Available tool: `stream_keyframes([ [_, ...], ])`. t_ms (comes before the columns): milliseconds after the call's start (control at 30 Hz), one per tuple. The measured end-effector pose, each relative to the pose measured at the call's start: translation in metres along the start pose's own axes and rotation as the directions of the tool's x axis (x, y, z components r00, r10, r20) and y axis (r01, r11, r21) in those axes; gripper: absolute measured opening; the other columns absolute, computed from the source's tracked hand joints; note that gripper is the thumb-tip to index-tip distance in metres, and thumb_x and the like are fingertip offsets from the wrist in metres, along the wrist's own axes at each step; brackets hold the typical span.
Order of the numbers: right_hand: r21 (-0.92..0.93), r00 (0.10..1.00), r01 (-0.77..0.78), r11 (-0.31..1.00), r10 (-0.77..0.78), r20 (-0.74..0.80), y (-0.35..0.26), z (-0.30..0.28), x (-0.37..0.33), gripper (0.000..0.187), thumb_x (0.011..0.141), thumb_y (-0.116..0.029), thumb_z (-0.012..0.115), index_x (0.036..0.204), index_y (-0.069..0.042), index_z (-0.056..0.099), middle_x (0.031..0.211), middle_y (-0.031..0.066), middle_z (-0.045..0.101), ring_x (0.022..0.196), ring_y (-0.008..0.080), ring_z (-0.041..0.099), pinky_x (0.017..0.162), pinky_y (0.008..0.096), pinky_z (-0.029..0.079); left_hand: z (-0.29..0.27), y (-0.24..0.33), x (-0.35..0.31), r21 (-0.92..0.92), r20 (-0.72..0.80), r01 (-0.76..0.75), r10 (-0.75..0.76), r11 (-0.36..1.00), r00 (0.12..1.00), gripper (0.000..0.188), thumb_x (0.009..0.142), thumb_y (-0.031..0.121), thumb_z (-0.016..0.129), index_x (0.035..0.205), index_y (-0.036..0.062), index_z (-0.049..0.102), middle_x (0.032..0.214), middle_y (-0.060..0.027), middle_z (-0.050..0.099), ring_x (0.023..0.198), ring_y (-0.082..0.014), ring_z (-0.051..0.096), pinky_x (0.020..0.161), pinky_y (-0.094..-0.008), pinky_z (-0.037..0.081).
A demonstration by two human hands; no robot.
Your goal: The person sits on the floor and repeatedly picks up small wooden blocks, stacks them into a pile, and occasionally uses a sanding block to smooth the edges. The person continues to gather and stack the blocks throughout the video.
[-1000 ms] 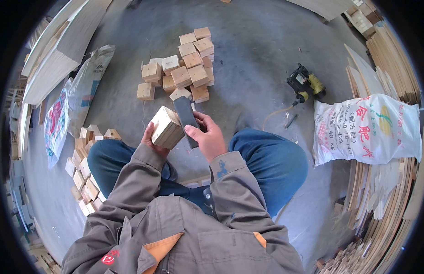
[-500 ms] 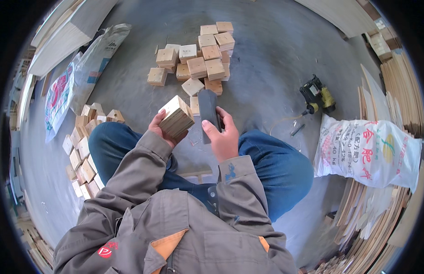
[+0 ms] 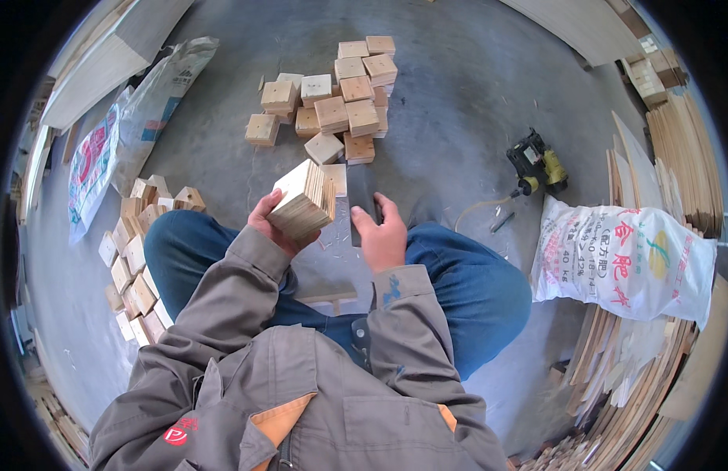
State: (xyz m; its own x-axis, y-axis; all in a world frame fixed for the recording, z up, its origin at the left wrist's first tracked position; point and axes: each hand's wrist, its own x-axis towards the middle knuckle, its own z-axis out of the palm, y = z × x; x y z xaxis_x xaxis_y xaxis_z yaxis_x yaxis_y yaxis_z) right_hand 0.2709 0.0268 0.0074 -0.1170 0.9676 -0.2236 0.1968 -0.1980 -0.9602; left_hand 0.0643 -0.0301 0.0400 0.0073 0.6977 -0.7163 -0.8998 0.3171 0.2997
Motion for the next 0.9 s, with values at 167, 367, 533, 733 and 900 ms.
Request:
stream_keyframes([
  [167, 0.024, 0.988, 0.142, 0.990, -0.143, 0.050, -0.023, 0.001, -0.016, 0.055, 0.091, -0.024, 0.072, 0.135, 0.006, 0.056, 0.129, 0.0223, 0.063, 0.117, 0.0277, 0.063, 0.102, 0.0358, 0.047, 0.003, -0.002, 0.007, 0.004, -0.116, -0.051, 0.051, 0.999, 0.992, 0.065, 0.086, 0.041, 0.069, 0.141, 0.0126, 0.051, 0.131, -0.0155, 0.063, 0.118, -0.0373, 0.061, 0.100, -0.0590, 0.047],
  [367, -0.148, 0.969, 0.241, 0.959, -0.229, 0.094, -0.018, 0.019, -0.012, 0.053, 0.091, -0.024, 0.069, 0.135, 0.004, 0.057, 0.128, 0.0251, 0.063, 0.117, 0.0358, 0.062, 0.103, 0.0398, 0.046, 0.000, 0.000, 0.006, -0.023, -0.143, -0.023, 0.020, 0.999, 0.990, 0.065, 0.086, 0.042, 0.067, 0.142, 0.0111, 0.050, 0.130, -0.0161, 0.063, 0.115, -0.0394, 0.062, 0.093, -0.0609, 0.050],
  [533, -0.077, 0.997, 0.041, 0.996, -0.046, -0.067, 0.008, 0.006, 0.007, 0.053, 0.094, -0.023, 0.069, 0.136, 0.006, 0.056, 0.126, 0.0249, 0.065, 0.115, 0.0334, 0.064, 0.101, 0.0378, 0.048, -0.007, -0.011, 0.011, 0.023, 0.081, 0.041, -0.043, 0.999, 0.996, 0.067, 0.084, 0.041, 0.067, 0.142, 0.0112, 0.050, 0.130, -0.0162, 0.063, 0.114, -0.0400, 0.063, 0.085, -0.0591, 0.053],
  [733, 0.075, 0.976, 0.213, 0.974, -0.216, 0.036, -0.028, 0.006, -0.015, 0.052, 0.093, -0.023, 0.069, 0.135, 0.005, 0.057, 0.133, 0.0228, 0.060, 0.121, 0.0302, 0.060, 0.106, 0.0380, 0.045, -0.001, -0.008, 0.011, 0.005, 0.004, -0.004, 0.004, 1.000, 1.000, 0.066, 0.084, 0.040, 0.067, 0.142, 0.0113, 0.051, 0.131, -0.0158, 0.063, 0.118, -0.0394, 0.061, 0.093, -0.0595, 0.051],
  [900, -0.088, 0.920, 0.374, 0.923, -0.357, 0.165, -0.037, 0.017, -0.023, 0.053, 0.092, -0.027, 0.069, 0.134, 0.003, 0.059, 0.132, 0.0235, 0.061, 0.124, 0.0358, 0.057, 0.108, 0.0408, 0.042, -0.015, -0.004, 0.020, -0.103, -0.003, 0.056, -0.056, 0.993, 0.998, 0.066, 0.085, 0.038, 0.065, 0.143, 0.0096, 0.050, 0.133, -0.0158, 0.063, 0.122, -0.0396, 0.059, 0.100, -0.0608, 0.047],
])
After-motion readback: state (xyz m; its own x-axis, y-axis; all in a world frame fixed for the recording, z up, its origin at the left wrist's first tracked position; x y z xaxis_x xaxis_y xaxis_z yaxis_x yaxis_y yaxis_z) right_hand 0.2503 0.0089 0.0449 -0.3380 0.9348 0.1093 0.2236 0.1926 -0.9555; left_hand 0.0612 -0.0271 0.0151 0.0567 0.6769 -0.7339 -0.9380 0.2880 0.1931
